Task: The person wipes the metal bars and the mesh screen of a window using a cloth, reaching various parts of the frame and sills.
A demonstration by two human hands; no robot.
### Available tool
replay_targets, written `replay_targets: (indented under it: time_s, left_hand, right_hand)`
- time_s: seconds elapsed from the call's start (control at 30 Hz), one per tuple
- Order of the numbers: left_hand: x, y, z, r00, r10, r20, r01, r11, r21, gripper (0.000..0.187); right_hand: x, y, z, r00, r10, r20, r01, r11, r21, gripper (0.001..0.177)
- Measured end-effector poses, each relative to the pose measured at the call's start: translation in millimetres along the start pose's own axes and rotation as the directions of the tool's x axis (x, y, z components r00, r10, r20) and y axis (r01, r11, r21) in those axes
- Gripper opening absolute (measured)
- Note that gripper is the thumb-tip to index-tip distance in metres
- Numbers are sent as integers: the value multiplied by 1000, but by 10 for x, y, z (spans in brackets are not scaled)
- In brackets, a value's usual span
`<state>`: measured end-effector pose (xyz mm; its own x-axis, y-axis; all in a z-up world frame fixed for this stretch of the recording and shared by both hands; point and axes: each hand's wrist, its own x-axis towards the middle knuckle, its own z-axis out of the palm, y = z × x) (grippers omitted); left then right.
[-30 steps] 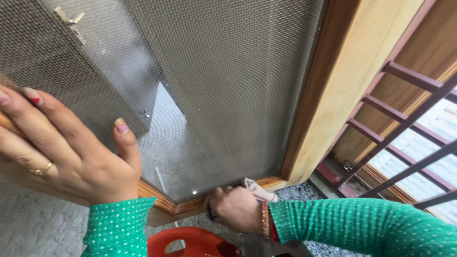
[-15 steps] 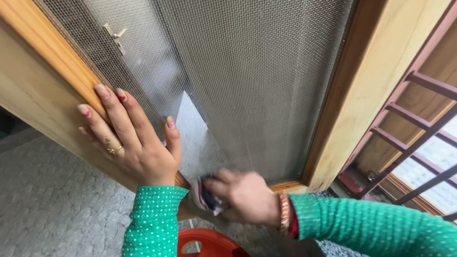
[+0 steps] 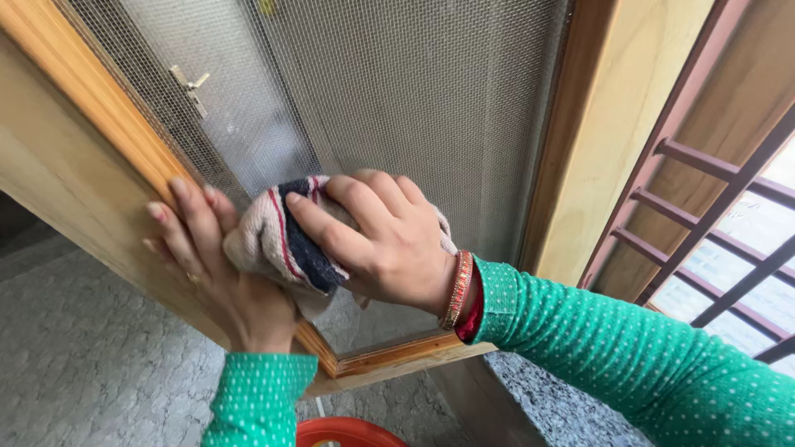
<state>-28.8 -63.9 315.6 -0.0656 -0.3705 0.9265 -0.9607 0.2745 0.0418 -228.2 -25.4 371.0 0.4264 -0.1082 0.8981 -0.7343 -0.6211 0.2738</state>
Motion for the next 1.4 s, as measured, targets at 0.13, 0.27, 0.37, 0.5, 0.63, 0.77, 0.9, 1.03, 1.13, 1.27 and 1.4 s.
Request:
replay_targets:
  time_s: [0.13, 0.27, 0.37, 0.5, 0.63, 0.77, 0.9, 1.03, 1.13, 1.27, 1.4]
  left_hand:
    - [-270, 238, -171, 986, -101, -134, 25, 878, -478, 63]
    - [-318, 460, -264, 963, -80, -257, -132, 695, -707, 63]
    - [-201, 522, -294, 991, 34, -128, -86, 902, -424, 67]
    - [-53, 463, -238, 984, 79, -162, -143, 891, -431, 66]
    - [-39, 406, -249, 980, 94, -175, -161, 890, -426, 63]
    - [38, 401, -324, 983, 84, -163, -149, 884, -444, 61]
    - [166, 502, -484, 984, 86, -158, -149, 882, -447, 56]
    - [436, 589, -742, 977, 161, -142, -210, 848, -487, 57]
    - [651, 708, -867, 965, 223, -137, -261, 834, -485, 55]
    - [924, 933, -963, 955, 247, -163, -295, 850, -437, 50]
    - [1249, 1150, -1061, 927, 279, -251, -360, 849, -387, 39]
  right_hand:
    - [-35, 49, -2, 999, -15, 52, 13, 999, 48, 59]
    - [49, 53, 3, 994, 13, 106, -20, 998, 67, 64]
    - [77, 47, -16, 991, 13, 130, -22, 997, 75, 64]
    - [122, 53, -53, 983, -6, 184, -9, 997, 80, 73]
    - [188, 119, -189, 962, -72, 262, 7, 970, 242, 87]
    - [268, 254, -426, 938, -146, 315, 22, 930, 368, 79]
    - [322, 299, -537, 945, -68, 321, -90, 887, 453, 57]
    - [453, 406, -759, 970, -70, 232, -44, 890, 453, 50]
    - [573, 540, -989, 983, -107, 148, 47, 931, 362, 37]
    - [716, 691, -1304, 989, -133, 67, 124, 984, 124, 33]
    - [818, 753, -1583, 995, -93, -40, 88, 990, -114, 35]
